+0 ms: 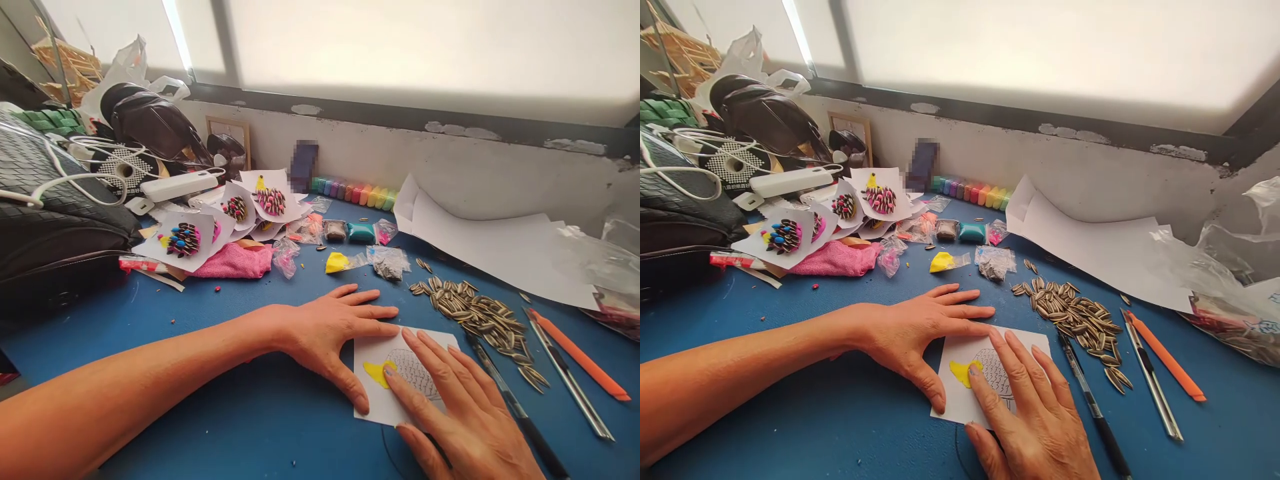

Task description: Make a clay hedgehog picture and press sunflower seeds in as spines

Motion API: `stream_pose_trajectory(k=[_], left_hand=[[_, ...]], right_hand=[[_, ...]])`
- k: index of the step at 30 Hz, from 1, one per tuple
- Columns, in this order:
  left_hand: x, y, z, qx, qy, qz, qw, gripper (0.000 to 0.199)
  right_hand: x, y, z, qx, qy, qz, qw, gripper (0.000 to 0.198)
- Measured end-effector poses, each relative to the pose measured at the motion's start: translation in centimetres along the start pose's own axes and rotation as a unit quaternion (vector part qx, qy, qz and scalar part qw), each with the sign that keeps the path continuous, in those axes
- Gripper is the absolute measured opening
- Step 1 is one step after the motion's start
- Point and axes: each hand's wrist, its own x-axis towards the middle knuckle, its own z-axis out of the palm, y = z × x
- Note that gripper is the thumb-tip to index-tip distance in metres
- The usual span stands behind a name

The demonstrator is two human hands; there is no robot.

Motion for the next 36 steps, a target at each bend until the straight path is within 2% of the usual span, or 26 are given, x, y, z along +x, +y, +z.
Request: stream_pose_trajectory(k=[6,12,17,22,32,36], left_hand=[[-0.17,0.32,-0.39,0.010,-0.021,0.000,1.000,0.103],[-0.11,0.42,-0.36,0.014,-0.022,0.001,1.000,0.103],[-0.12,0.33,-0.11,0.025,-0.014,-0.009,1.000,0.100],[-0.14,0.26,0.00,0.031,-0.015,-0.007,0.999,0.100],[-0.25,0.49,0.12,0.041,-0.008,-0.009,0.999,0.098],[-0.28,0.57,0.15,0.039,-0.007,-0.015,0.999,0.099]], right_hand=[[-0.40,-0.15,0.12,-0.006,-0.006,0.022,1.000,0.042],[-0.24,-0.26,0.17,-0.025,0.001,0.012,1.000,0.040],[-0.37,-0.47,-0.06,-0.031,-0.012,0.044,0.999,0.043],[-0.30,-0.63,0.06,-0.039,-0.027,0.030,0.998,0.043],[-0.37,-0.82,0.39,0.003,-0.001,0.053,0.999,0.038],[-0.63,-0.73,0.07,0.021,0.000,0.108,0.994,0.038]])
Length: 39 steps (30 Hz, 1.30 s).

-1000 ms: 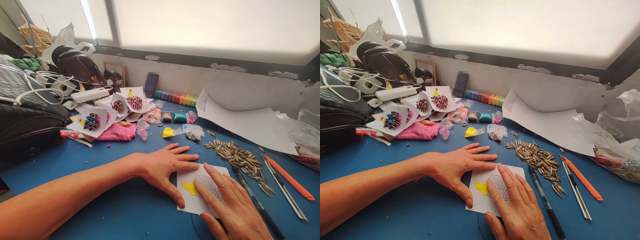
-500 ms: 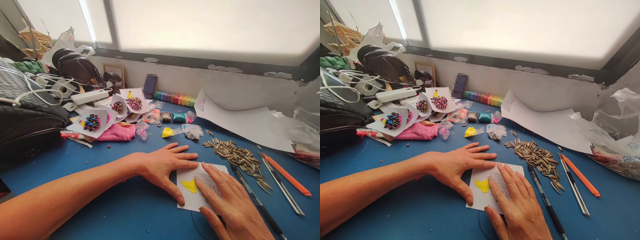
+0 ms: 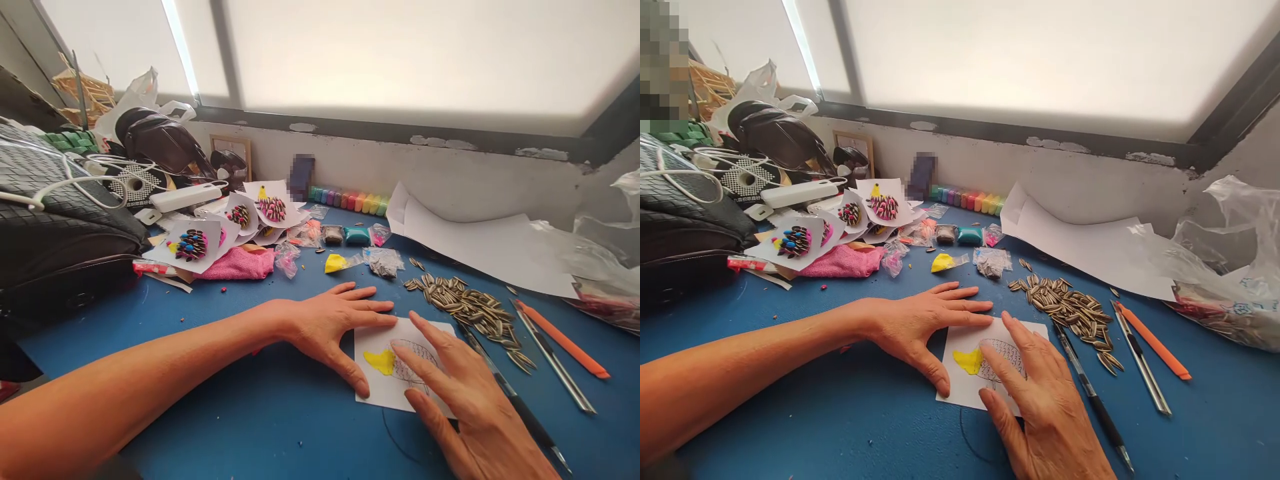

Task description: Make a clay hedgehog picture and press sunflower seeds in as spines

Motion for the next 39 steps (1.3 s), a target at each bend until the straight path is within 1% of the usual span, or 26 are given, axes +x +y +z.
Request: stream_pose_trajectory(k=[3,6,13,19,23,29,35,39], left_hand=[[0.03,-0.04,0.02,0.002,-0.001,-0.001,1.000,0.100],[0.08,-0.12,0.01,0.009,-0.007,0.002,1.000,0.099],[0.05,-0.12,-0.12,0.011,-0.015,0.005,1.000,0.099],[0.13,-0.13,-0.20,0.003,-0.013,0.007,1.000,0.100],[0.12,-0.14,-0.22,0.000,-0.013,0.008,1.000,0.100],[0.03,-0.16,-0.07,-0.002,0.005,0.014,1.000,0.096],[0.02,-0.24,-0.03,-0.007,0.021,0.022,1.000,0.096],[0.03,-0.11,-0.18,-0.015,0.013,0.018,1.000,0.096]], right_hand=[[-0.08,0.06,-0.34,0.006,0.000,0.025,1.000,0.035],[-0.10,-0.05,-0.35,0.012,-0.001,0.014,1.000,0.032],[0.06,-0.16,0.37,0.005,-0.013,-0.004,1.000,0.035],[0.04,-0.06,0.35,0.000,-0.010,-0.019,1.000,0.034],[-0.41,0.05,0.17,0.006,-0.037,-0.007,0.999,0.036],[-0.63,0.50,0.03,0.061,-0.071,0.021,0.995,0.041],[-0.45,0.72,0.10,0.088,-0.070,0.020,0.993,0.041],[-0.42,0.64,-0.07,0.078,-0.045,0.028,0.996,0.040]])
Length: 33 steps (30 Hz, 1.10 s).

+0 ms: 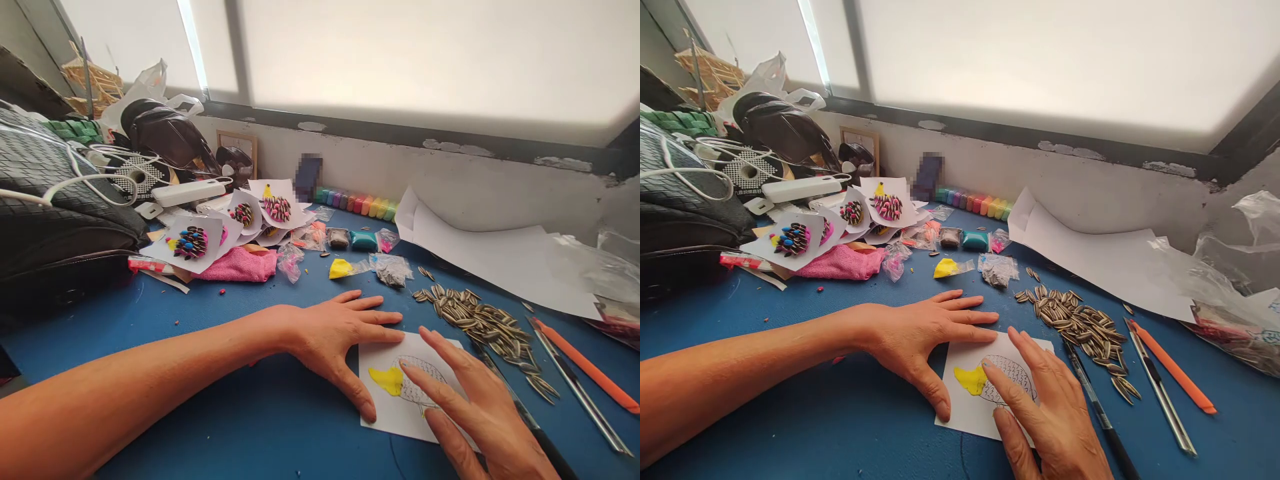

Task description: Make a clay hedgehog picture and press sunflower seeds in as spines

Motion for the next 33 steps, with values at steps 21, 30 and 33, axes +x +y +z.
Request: stream_pose_trajectory(k=[21,30,33], left_hand=[[-0.3,0.1,-0.6,-0.094,0.014,-0.028,0.995,0.082],[-0.1,-1.4,-0.5,-0.109,0.300,-0.097,0.943,0.026],[0.0,-2.5,0.1,-0.056,0.346,-0.084,0.933,0.018]], right_hand=[[-0.1,0.8,-3.2,0.149,0.098,0.170,0.969,0.012],[0.1,1.9,-3.3,0.177,0.080,0.200,0.960,0.019],[-0.3,1.7,-3.0,0.183,0.088,0.204,0.958,0.023]])
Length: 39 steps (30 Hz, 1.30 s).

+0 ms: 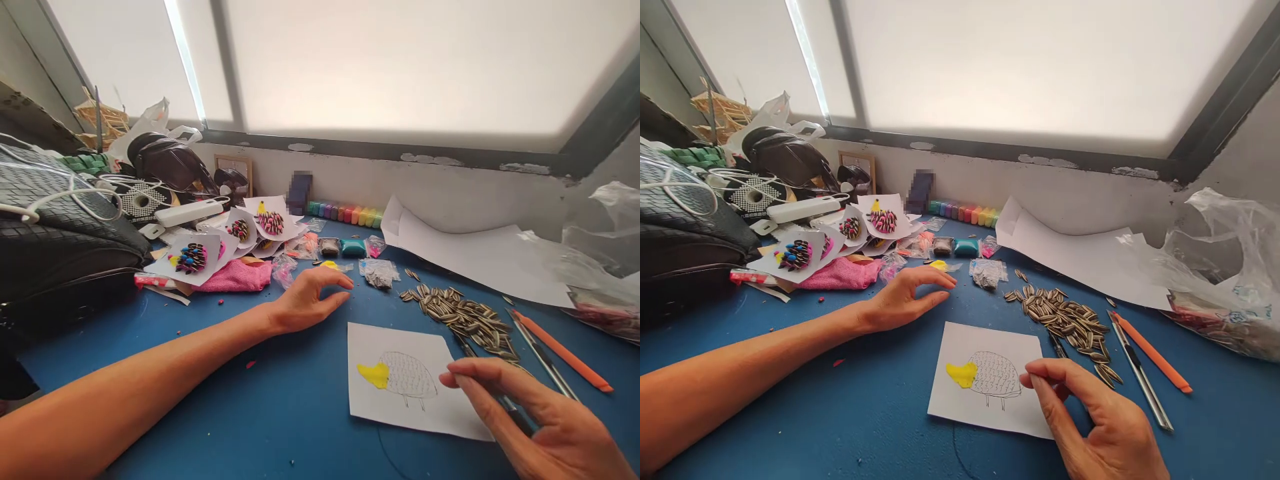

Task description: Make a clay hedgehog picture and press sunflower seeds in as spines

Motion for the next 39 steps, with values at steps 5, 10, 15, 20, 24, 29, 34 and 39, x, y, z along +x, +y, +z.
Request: stream_pose_trajectory(k=[5,10,15,20,24,29,34,39], left_hand=[[-0.1,-0.9,0.4,0.072,0.006,0.058,0.996,0.016],[-0.1,-0.6,0.5,0.135,-0.063,0.105,0.983,0.016],[-0.1,-0.2,0.4,0.176,-0.092,0.123,0.972,0.018],[-0.3,0.1,0.3,0.201,-0.098,0.134,0.965,0.019],[-0.4,0.3,0.3,0.217,-0.091,0.137,0.962,0.020],[-0.3,0.2,0.4,0.227,-0.064,0.129,0.963,0.017],[-0.4,-0.3,0.6,0.208,-0.041,0.127,0.969,0.015],[-0.4,-0.7,0.6,0.189,-0.030,0.131,0.973,0.014]], right_hand=[[-1.1,0.7,0.6,-0.044,0.043,0.049,0.997,0.024],[-1.0,0.6,0.5,-0.054,0.041,0.004,0.998,0.016],[-1.0,0.1,0.3,-0.094,0.001,-0.137,0.986,0.014],[-1.7,-0.4,0.8,-0.128,0.005,-0.203,0.971,0.023],[-1.5,-1.1,0.9,-0.159,0.017,-0.212,0.964,0.024],[-0.3,-0.9,0.0,-0.224,0.073,-0.202,0.951,0.021],[0.9,1.2,-1.9,-0.283,0.077,-0.154,0.943,0.032],[1.1,2.5,-2.5,-0.318,0.057,-0.115,0.939,0.034]])
